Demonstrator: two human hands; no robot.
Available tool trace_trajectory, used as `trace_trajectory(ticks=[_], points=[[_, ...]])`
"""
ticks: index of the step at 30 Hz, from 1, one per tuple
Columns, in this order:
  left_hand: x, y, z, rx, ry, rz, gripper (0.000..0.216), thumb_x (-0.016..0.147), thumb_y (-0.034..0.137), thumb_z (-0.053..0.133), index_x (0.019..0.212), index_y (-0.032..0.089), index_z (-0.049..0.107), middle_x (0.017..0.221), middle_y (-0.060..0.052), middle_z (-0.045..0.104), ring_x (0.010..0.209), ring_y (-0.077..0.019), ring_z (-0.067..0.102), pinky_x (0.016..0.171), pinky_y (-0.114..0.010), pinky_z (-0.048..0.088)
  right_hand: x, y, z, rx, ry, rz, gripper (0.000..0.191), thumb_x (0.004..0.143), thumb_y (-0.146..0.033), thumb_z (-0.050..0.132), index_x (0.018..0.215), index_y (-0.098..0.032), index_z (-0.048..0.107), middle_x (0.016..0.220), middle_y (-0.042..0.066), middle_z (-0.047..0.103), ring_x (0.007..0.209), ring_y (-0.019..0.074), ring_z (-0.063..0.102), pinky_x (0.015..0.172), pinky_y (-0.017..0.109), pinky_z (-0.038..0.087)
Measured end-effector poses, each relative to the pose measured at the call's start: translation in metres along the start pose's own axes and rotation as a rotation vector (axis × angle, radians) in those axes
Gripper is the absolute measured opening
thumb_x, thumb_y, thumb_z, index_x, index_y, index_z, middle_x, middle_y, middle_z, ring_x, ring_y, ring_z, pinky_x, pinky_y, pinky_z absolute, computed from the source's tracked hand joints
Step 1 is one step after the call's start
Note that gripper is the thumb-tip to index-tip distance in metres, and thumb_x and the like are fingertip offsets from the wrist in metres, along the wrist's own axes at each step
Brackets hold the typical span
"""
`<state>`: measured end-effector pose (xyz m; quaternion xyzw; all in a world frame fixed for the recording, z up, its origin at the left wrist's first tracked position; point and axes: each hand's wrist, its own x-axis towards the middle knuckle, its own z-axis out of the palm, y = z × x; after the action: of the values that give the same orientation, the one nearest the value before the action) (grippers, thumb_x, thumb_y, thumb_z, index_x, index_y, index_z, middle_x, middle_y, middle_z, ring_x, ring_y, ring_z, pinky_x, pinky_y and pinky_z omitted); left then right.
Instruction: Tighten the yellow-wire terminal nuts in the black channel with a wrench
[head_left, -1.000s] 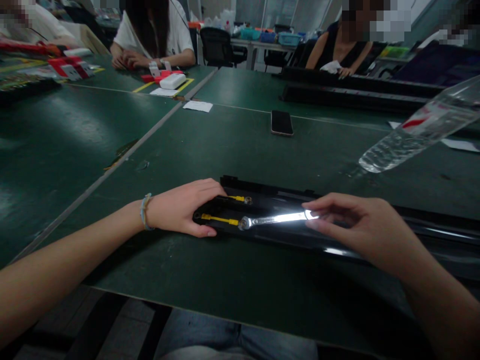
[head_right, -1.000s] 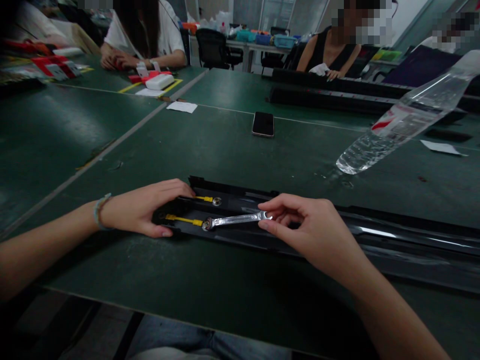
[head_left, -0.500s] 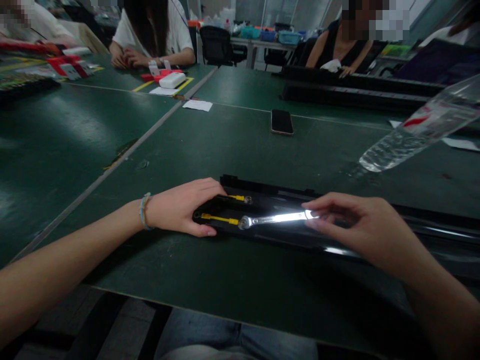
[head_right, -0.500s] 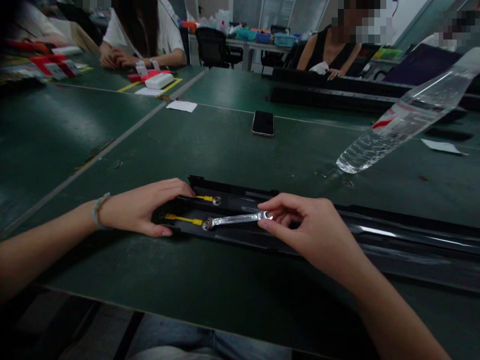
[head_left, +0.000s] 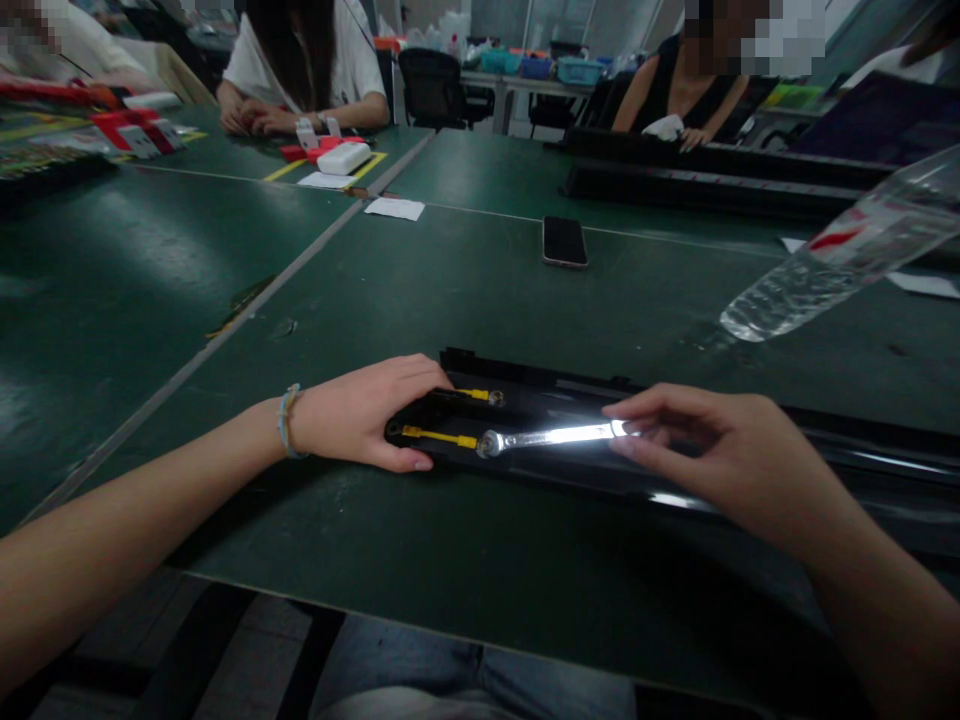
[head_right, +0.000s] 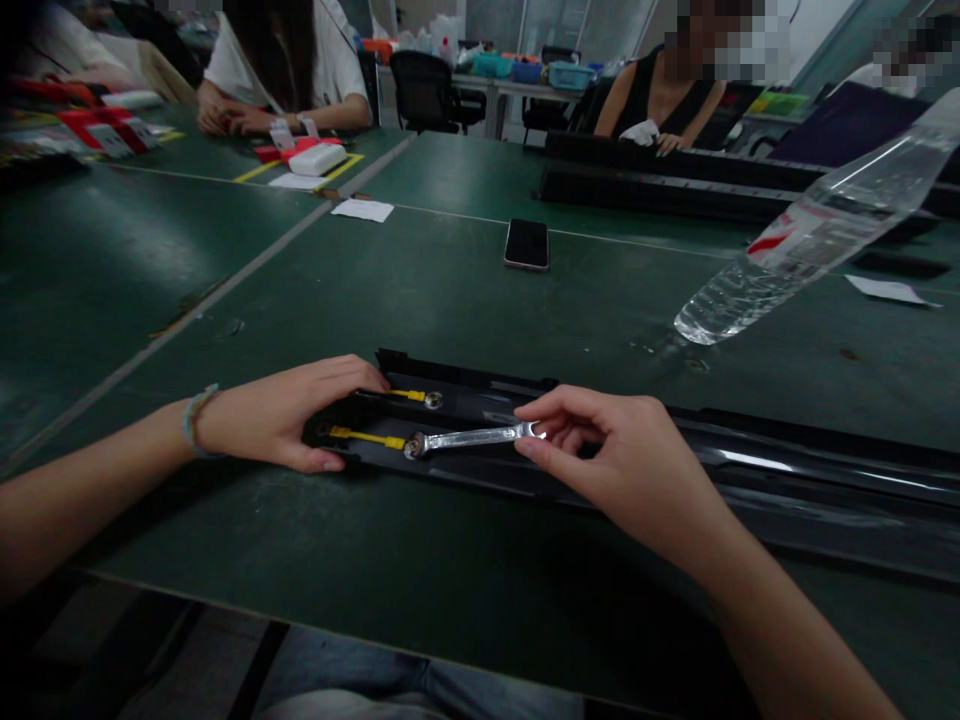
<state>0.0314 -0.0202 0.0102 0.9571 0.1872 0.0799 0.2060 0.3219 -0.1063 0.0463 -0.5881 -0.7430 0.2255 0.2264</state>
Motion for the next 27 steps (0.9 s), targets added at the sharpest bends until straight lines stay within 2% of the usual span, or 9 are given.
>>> trace_trajectory(ticks=[27], points=[[0.0002,0.0017,-0.001,-0.003,0.001,-0.002,0.055,0.071,0.044,0.06,0.112,0.013,0.043,0.108,-0.014,0.05,0.1,-0.026,0.047,0.089,-0.041,0.039,-0.0004,-0.0015,0.0007,0.006,-0.009,-0.005,0.019,0.069,-0.037,0.061,0.081,-0.023,0.064,0.062,-0.002,0.063,0.05,0.0099,0.055,0.044,0.021,0.043]])
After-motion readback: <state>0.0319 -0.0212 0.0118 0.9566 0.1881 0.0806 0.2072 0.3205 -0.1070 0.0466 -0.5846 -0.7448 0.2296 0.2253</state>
